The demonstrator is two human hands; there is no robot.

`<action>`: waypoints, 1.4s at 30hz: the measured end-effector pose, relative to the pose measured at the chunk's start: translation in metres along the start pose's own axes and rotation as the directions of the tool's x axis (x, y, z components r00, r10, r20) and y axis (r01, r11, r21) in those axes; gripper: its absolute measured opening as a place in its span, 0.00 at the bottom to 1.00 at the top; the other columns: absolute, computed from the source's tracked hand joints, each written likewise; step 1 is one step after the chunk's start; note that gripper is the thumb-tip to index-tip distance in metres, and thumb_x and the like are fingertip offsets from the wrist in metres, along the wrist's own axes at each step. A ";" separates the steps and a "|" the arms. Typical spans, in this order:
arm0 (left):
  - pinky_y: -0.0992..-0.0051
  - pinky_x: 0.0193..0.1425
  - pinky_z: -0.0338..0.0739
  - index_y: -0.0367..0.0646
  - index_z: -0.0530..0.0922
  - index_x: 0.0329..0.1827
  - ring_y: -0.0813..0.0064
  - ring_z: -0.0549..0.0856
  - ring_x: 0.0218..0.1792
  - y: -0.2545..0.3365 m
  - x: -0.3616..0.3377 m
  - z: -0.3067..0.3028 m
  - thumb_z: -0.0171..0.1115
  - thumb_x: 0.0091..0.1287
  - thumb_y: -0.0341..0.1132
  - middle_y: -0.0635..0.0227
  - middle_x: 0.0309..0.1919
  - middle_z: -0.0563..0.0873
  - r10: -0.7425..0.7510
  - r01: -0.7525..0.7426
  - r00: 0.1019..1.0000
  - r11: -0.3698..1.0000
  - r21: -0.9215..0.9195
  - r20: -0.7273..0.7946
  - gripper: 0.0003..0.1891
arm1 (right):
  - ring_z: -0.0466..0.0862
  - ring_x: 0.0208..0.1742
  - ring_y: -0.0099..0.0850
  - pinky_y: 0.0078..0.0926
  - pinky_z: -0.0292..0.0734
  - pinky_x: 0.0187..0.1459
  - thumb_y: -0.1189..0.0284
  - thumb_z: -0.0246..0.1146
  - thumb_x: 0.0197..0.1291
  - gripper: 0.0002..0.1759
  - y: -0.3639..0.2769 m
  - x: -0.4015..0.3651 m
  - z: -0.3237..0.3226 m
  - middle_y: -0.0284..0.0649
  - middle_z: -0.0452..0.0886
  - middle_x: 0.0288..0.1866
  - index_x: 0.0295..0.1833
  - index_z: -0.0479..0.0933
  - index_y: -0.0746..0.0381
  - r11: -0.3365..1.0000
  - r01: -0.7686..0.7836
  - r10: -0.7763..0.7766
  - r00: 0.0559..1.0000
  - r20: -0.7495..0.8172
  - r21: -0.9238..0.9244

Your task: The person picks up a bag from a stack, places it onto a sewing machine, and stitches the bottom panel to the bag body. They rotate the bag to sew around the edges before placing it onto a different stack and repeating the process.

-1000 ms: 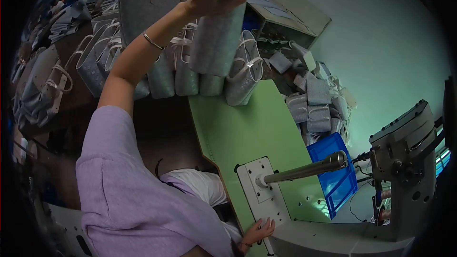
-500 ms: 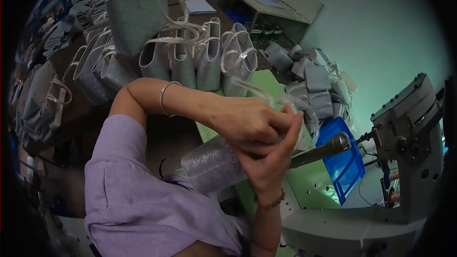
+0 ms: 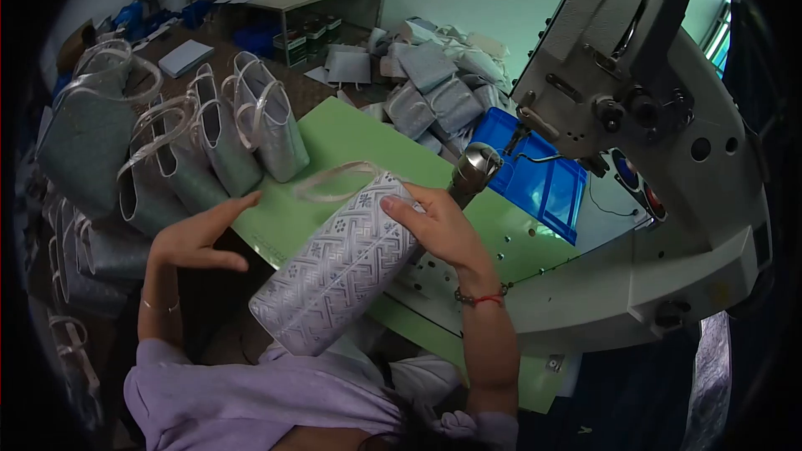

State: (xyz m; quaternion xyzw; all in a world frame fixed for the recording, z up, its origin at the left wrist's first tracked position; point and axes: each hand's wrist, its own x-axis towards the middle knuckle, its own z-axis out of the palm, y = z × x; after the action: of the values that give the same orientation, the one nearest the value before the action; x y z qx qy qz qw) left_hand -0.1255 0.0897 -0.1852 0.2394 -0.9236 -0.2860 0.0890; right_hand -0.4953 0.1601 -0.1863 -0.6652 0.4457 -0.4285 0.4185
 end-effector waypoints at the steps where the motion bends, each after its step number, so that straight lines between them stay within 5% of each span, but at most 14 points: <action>1: 0.62 0.74 0.59 0.37 0.45 0.79 0.56 0.62 0.74 -0.007 -0.015 0.005 0.79 0.48 0.49 0.51 0.75 0.57 -0.068 0.074 0.997 0.980 -0.183 0.039 0.62 | 0.78 0.50 0.19 0.21 0.71 0.56 0.68 0.59 0.70 0.18 0.003 0.002 0.002 0.34 0.84 0.49 0.58 0.78 0.68 1.000 0.004 -0.004 1.000 -0.010 0.000; 3: 0.61 0.76 0.55 0.37 0.38 0.80 0.58 0.57 0.77 -0.009 -0.021 0.011 0.83 0.41 0.51 0.51 0.78 0.52 -0.128 0.154 0.987 0.924 -0.349 0.097 0.71 | 0.78 0.52 0.20 0.21 0.71 0.57 0.67 0.58 0.72 0.19 0.012 0.008 0.007 0.38 0.84 0.51 0.60 0.77 0.69 0.964 0.023 0.034 0.977 -0.208 0.266; 5: 0.59 0.78 0.49 0.38 0.29 0.78 0.61 0.48 0.79 -0.010 -0.017 0.015 0.88 0.27 0.51 0.52 0.80 0.42 0.157 -0.276 0.943 0.861 -0.427 -0.292 0.84 | 0.78 0.53 0.21 0.22 0.71 0.58 0.66 0.57 0.72 0.20 -0.001 0.009 0.012 0.38 0.83 0.53 0.60 0.76 0.69 0.941 0.123 -0.018 0.948 -0.318 0.315; 7: 0.60 0.79 0.46 0.38 0.26 0.78 0.61 0.46 0.79 0.004 -0.011 -0.006 0.89 0.22 0.51 0.50 0.79 0.42 0.048 -0.194 0.926 0.911 -0.364 -0.374 0.87 | 0.78 0.54 0.22 0.22 0.71 0.58 0.64 0.57 0.73 0.21 -0.002 0.007 0.013 0.39 0.82 0.54 0.61 0.75 0.70 0.911 0.222 -0.059 0.905 -0.422 0.348; 11: 0.60 0.78 0.49 0.36 0.33 0.79 0.56 0.52 0.78 0.008 0.033 -0.055 0.89 0.17 0.52 0.46 0.79 0.42 0.052 -0.054 0.895 0.999 0.008 -0.444 0.87 | 0.79 0.58 0.28 0.27 0.72 0.60 0.61 0.53 0.75 0.23 0.005 -0.010 0.017 0.40 0.79 0.59 0.63 0.72 0.68 0.779 0.370 -0.014 0.817 -0.576 0.506; 14: 0.53 0.74 0.58 0.40 0.45 0.80 0.46 0.57 0.75 0.025 0.094 -0.091 0.85 0.19 0.62 0.41 0.75 0.50 0.732 -0.722 0.582 0.665 0.190 -0.353 0.81 | 0.79 0.60 0.31 0.32 0.72 0.62 0.58 0.50 0.76 0.24 0.004 -0.029 0.006 0.42 0.78 0.61 0.65 0.70 0.67 0.712 0.416 0.055 0.770 -0.635 0.565; 19: 0.49 0.70 0.62 0.44 0.65 0.73 0.47 0.64 0.69 0.093 0.160 -0.077 0.78 0.30 0.70 0.44 0.70 0.59 0.811 -0.740 0.536 0.585 0.332 -0.235 0.64 | 0.78 0.62 0.35 0.35 0.72 0.63 0.57 0.48 0.76 0.26 0.041 -0.052 -0.018 0.44 0.77 0.62 0.66 0.69 0.66 0.633 0.415 0.234 0.702 -0.673 0.653; 28: 0.54 0.67 0.65 0.47 0.63 0.74 0.44 0.69 0.65 0.084 0.236 -0.001 0.78 0.37 0.53 0.46 0.68 0.62 0.696 -0.677 0.713 0.714 0.179 -0.082 0.56 | 0.78 0.61 0.35 0.36 0.72 0.62 0.60 0.52 0.75 0.24 0.149 -0.121 -0.059 0.45 0.75 0.63 0.66 0.68 0.66 0.601 0.156 0.509 0.681 -0.526 0.784; 30: 0.51 0.71 0.62 0.50 0.64 0.74 0.46 0.64 0.70 0.086 0.240 -0.001 0.78 0.37 0.50 0.48 0.71 0.58 0.659 -0.657 0.752 0.752 0.045 -0.031 0.54 | 0.79 0.55 0.33 0.31 0.74 0.56 0.64 0.59 0.70 0.23 0.158 -0.129 -0.068 0.43 0.78 0.57 0.64 0.70 0.66 0.788 -0.376 0.611 0.376 -0.696 0.488; 31: 0.51 0.71 0.62 0.50 0.64 0.74 0.46 0.64 0.70 0.086 0.241 -0.002 0.78 0.37 0.50 0.48 0.71 0.58 0.658 -0.657 0.752 0.752 0.042 -0.024 0.54 | 0.79 0.55 0.33 0.31 0.74 0.56 0.64 0.59 0.70 0.23 0.141 -0.126 -0.071 0.43 0.78 0.57 0.64 0.70 0.66 0.785 -0.374 0.615 0.373 -0.695 0.495; 33: 0.51 0.71 0.63 0.51 0.65 0.74 0.46 0.65 0.70 0.084 0.243 -0.006 0.77 0.36 0.48 0.48 0.72 0.58 0.668 -0.666 0.744 0.743 0.070 -0.003 0.54 | 0.81 0.48 0.32 0.27 0.77 0.42 0.66 0.67 0.63 0.20 0.067 -0.107 -0.081 0.42 0.78 0.55 0.58 0.76 0.64 0.903 -0.363 -0.025 0.492 -0.870 -0.231; 35: 0.51 0.70 0.64 0.51 0.66 0.74 0.46 0.65 0.70 0.083 0.244 -0.005 0.77 0.36 0.48 0.48 0.71 0.59 0.664 -0.664 0.747 0.747 0.040 -0.001 0.54 | 0.81 0.39 0.24 0.22 0.74 0.36 0.69 0.69 0.60 0.15 0.014 -0.082 -0.087 0.39 0.79 0.50 0.51 0.81 0.61 0.914 -0.201 -0.126 0.688 -0.715 -0.354; 39: 0.56 0.69 0.66 0.44 0.68 0.69 0.48 0.68 0.67 0.082 0.245 -0.006 0.77 0.35 0.48 0.47 0.69 0.62 0.690 -0.690 0.723 0.724 0.016 -0.017 0.51 | 0.79 0.32 0.19 0.18 0.72 0.33 0.69 0.68 0.61 0.12 -0.012 -0.043 -0.114 0.34 0.82 0.43 0.47 0.81 0.63 0.907 -0.043 -0.193 0.842 -0.504 -0.419; 42: 0.56 0.68 0.67 0.44 0.69 0.69 0.49 0.68 0.67 0.077 0.248 -0.004 0.78 0.35 0.49 0.48 0.69 0.62 0.711 -0.711 0.703 0.703 0.020 -0.027 0.51 | 0.77 0.33 0.16 0.16 0.71 0.33 0.69 0.67 0.62 0.12 -0.016 -0.034 -0.129 0.32 0.82 0.38 0.47 0.81 0.63 0.982 -0.064 0.014 0.962 -0.272 -0.178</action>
State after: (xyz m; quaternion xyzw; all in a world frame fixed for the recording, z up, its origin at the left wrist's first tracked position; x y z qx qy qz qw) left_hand -0.3699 0.0210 -0.1308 -0.1300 -0.9441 -0.2220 0.2063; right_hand -0.6206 0.1738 -0.1413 -0.6278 0.5495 -0.4634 0.2986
